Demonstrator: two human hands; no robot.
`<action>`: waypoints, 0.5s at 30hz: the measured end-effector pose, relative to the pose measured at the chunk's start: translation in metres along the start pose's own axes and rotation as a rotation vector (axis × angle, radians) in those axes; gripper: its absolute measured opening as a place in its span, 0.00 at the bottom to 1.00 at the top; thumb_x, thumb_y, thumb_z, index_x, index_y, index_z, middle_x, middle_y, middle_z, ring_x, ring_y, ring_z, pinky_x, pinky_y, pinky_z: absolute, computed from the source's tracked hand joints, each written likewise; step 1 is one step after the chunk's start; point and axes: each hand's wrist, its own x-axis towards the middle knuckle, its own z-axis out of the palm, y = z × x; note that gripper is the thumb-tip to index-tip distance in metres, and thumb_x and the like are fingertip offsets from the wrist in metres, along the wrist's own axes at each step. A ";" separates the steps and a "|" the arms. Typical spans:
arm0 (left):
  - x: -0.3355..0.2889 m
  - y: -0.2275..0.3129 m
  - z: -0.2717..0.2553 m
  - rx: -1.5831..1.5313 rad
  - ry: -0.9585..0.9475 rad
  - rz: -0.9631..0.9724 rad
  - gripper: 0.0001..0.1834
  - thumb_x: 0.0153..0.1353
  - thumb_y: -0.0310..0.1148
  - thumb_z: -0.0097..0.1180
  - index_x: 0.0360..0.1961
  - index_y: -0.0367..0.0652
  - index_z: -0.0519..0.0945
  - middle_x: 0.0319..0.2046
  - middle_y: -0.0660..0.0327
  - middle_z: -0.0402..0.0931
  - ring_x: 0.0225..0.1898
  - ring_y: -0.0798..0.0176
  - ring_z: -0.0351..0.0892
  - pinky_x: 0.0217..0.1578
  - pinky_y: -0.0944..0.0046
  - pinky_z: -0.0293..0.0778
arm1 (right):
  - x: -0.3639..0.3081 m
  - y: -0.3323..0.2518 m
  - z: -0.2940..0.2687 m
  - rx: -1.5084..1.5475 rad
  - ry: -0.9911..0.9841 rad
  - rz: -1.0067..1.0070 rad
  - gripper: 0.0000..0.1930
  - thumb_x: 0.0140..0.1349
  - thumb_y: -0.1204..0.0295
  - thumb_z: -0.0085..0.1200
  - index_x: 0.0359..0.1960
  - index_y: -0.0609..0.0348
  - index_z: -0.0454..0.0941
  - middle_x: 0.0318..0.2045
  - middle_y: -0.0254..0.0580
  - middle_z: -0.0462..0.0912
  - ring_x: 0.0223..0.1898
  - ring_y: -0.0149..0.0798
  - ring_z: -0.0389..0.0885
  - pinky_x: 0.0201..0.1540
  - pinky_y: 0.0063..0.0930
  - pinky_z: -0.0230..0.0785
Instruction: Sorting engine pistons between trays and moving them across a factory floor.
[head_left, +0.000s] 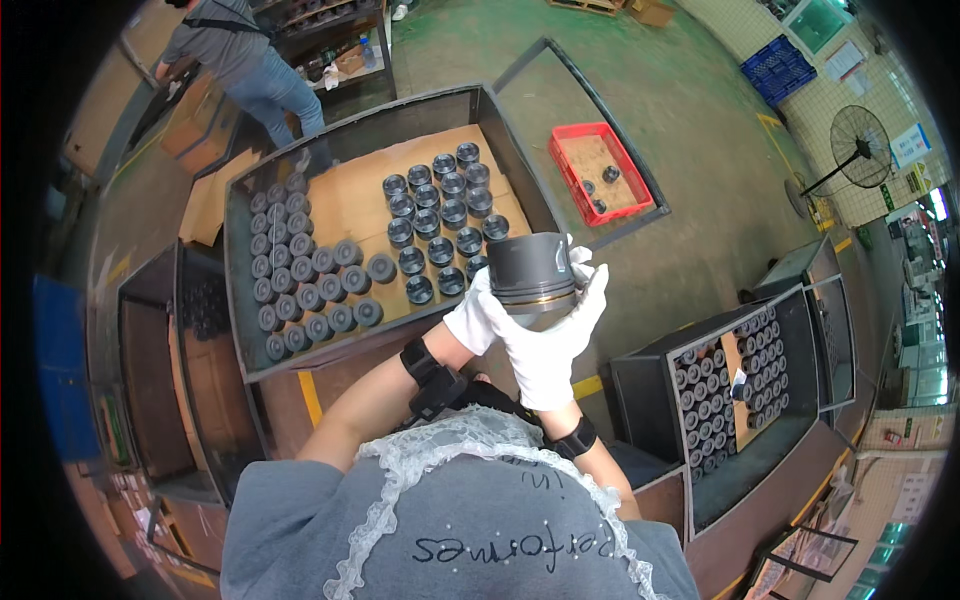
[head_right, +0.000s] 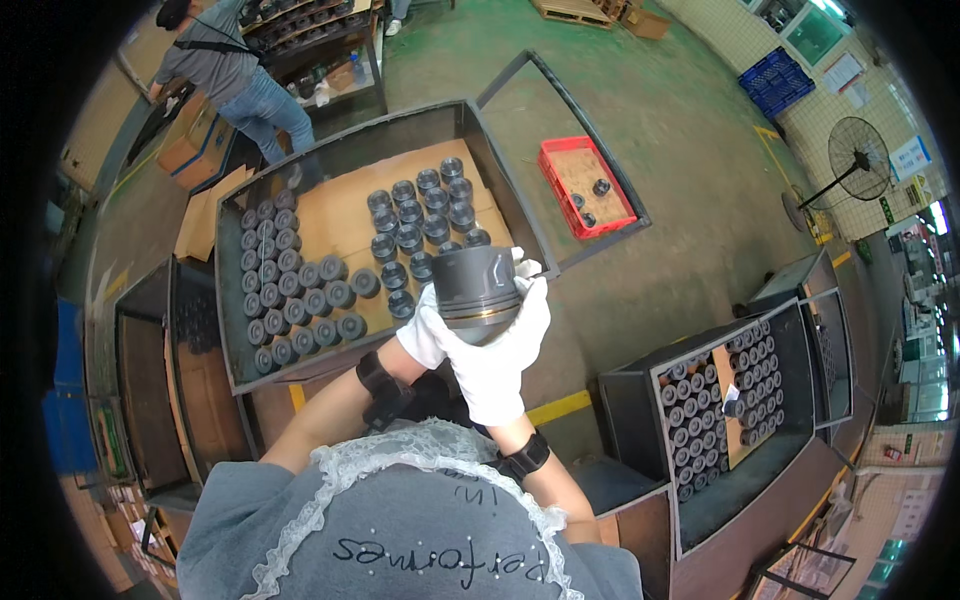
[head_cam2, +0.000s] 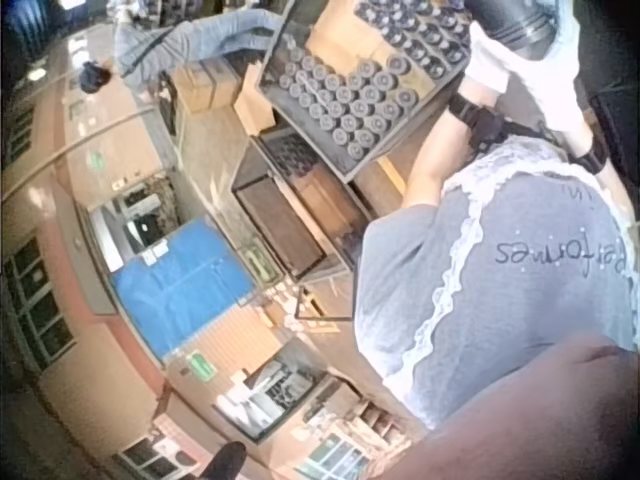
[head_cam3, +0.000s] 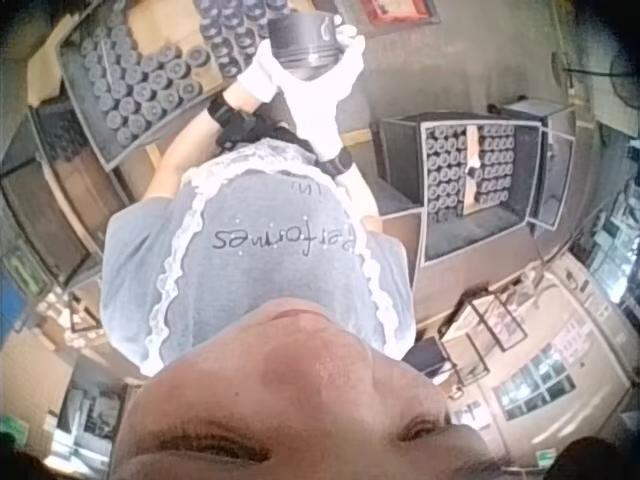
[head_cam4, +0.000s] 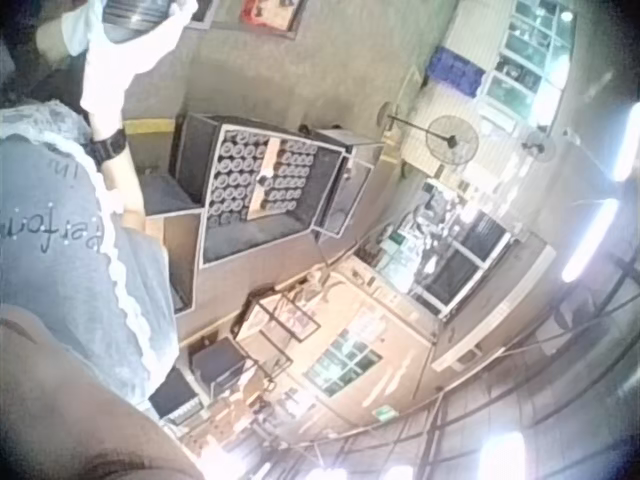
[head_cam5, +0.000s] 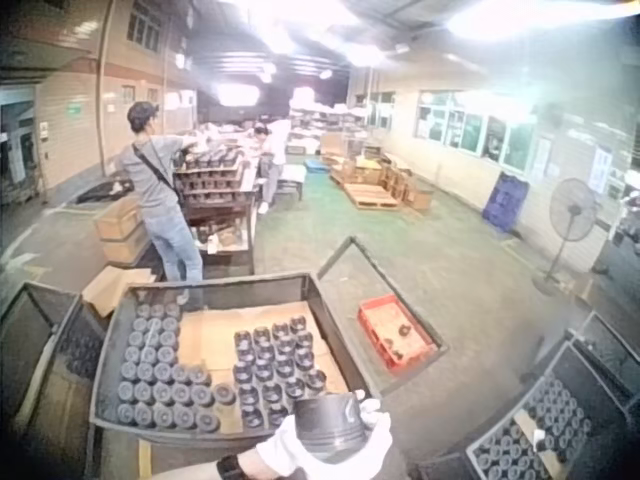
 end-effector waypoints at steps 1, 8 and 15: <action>0.000 0.002 0.001 0.024 0.008 -0.014 0.26 0.72 0.37 0.31 0.66 0.37 0.63 0.65 0.49 0.65 0.65 0.53 0.67 0.68 0.54 0.61 | 0.000 0.001 0.000 -0.003 -0.014 -0.012 0.64 0.38 0.63 0.80 0.71 0.71 0.45 0.61 0.54 0.64 0.62 0.47 0.66 0.67 0.40 0.56; -0.008 -0.005 0.003 0.641 0.177 0.248 0.37 0.64 0.36 0.53 0.72 0.41 0.54 0.67 0.50 0.61 0.67 0.51 0.64 0.67 0.54 0.61 | 0.013 0.003 -0.016 1.001 -0.124 0.575 0.37 0.70 0.50 0.48 0.73 0.55 0.51 0.69 0.45 0.60 0.68 0.43 0.63 0.69 0.40 0.57; -0.025 -0.011 0.041 1.667 0.124 0.754 0.51 0.41 0.29 0.72 0.67 0.32 0.58 0.60 0.41 0.66 0.64 0.36 0.64 0.66 0.47 0.59 | 0.024 0.058 -0.027 1.988 -0.444 0.768 0.34 0.72 0.47 0.37 0.71 0.56 0.56 0.58 0.47 0.75 0.58 0.40 0.75 0.61 0.37 0.70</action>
